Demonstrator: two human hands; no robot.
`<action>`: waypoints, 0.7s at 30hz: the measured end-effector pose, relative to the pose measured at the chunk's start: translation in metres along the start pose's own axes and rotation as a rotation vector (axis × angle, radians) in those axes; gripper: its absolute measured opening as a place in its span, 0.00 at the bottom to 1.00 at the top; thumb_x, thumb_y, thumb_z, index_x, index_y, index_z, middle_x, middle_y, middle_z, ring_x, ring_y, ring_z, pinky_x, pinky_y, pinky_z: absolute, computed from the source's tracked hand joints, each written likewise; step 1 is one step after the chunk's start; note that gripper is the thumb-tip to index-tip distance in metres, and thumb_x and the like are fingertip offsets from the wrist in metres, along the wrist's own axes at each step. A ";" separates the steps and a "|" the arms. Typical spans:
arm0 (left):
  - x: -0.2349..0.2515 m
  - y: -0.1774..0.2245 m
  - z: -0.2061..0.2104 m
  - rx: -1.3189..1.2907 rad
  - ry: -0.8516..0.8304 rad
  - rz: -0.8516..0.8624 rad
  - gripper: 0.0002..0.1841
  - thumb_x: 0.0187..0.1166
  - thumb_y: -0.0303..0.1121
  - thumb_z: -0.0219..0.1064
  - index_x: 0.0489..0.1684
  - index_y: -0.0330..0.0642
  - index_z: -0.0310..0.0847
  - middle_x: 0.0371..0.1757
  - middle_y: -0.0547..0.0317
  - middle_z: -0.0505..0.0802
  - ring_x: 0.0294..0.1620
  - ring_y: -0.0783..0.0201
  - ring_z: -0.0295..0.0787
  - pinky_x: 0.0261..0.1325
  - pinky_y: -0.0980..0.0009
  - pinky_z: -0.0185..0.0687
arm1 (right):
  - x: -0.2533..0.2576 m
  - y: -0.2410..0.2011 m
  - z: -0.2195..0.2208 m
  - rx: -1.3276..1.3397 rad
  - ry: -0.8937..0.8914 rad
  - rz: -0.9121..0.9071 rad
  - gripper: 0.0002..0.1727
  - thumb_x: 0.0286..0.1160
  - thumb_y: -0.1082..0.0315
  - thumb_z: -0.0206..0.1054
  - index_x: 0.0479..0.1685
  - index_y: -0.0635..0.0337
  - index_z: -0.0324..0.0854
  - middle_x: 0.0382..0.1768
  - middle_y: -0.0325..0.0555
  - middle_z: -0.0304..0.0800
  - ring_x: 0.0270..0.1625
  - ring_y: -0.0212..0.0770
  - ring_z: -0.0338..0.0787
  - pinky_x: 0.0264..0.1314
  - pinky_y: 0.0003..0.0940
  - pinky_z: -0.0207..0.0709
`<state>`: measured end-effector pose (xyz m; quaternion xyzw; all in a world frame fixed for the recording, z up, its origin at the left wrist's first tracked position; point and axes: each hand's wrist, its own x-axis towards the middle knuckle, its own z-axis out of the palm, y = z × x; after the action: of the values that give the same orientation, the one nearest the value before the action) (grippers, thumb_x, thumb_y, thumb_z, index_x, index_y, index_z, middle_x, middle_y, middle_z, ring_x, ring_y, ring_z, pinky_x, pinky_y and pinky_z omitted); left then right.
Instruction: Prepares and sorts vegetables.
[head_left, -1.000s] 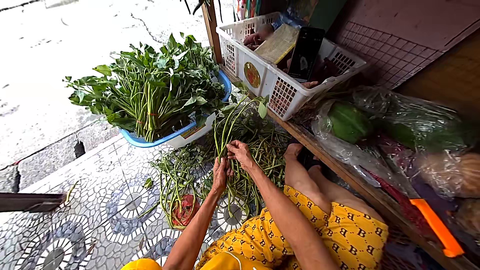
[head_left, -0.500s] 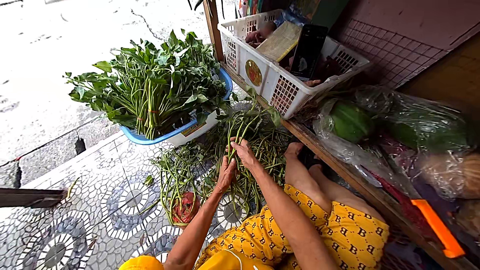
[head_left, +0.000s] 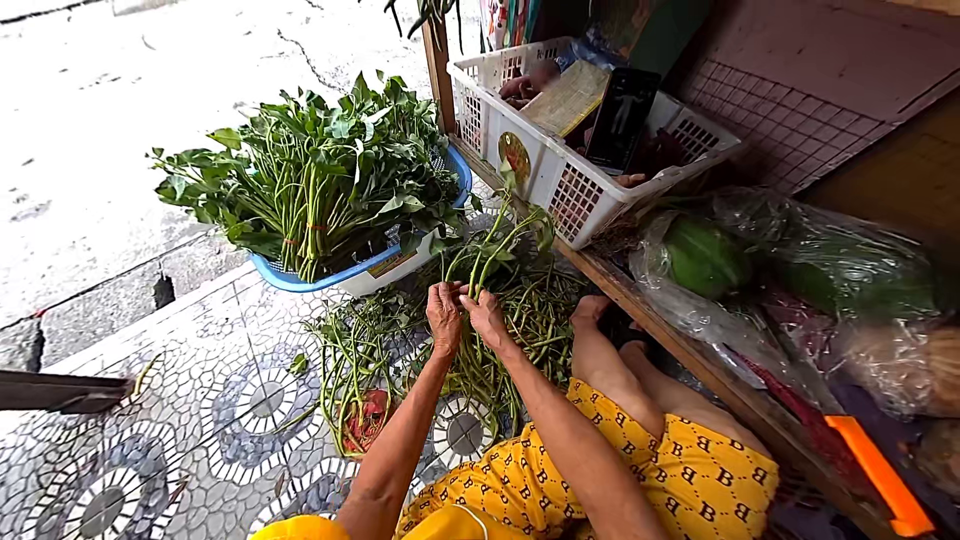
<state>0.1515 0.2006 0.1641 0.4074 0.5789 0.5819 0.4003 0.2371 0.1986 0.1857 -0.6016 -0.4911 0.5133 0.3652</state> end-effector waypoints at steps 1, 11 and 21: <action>0.006 0.005 0.002 -0.023 0.023 -0.011 0.20 0.97 0.32 0.38 0.58 0.24 0.73 0.44 0.46 0.93 0.41 0.64 0.93 0.50 0.67 0.88 | 0.000 0.001 -0.003 -0.050 -0.026 0.018 0.19 0.88 0.68 0.60 0.72 0.69 0.77 0.63 0.62 0.88 0.64 0.51 0.90 0.72 0.45 0.80; 0.050 0.044 0.008 0.058 -0.222 -0.003 0.23 0.95 0.55 0.37 0.62 0.49 0.70 0.33 0.60 0.78 0.22 0.68 0.73 0.28 0.70 0.75 | -0.006 -0.006 -0.004 -0.368 -0.256 0.060 0.25 0.94 0.59 0.54 0.80 0.65 0.72 0.65 0.62 0.87 0.66 0.53 0.88 0.76 0.49 0.75; 0.041 0.011 0.011 -0.114 -0.301 0.021 0.14 0.96 0.42 0.43 0.49 0.45 0.71 0.28 0.66 0.74 0.26 0.73 0.73 0.35 0.74 0.76 | -0.010 -0.030 -0.016 -0.477 -0.126 0.059 0.28 0.98 0.57 0.43 0.77 0.73 0.72 0.67 0.70 0.84 0.74 0.60 0.83 0.81 0.52 0.70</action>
<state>0.1475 0.2427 0.1751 0.4725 0.4742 0.5503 0.4990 0.2463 0.1971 0.2201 -0.6515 -0.6025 0.4299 0.1664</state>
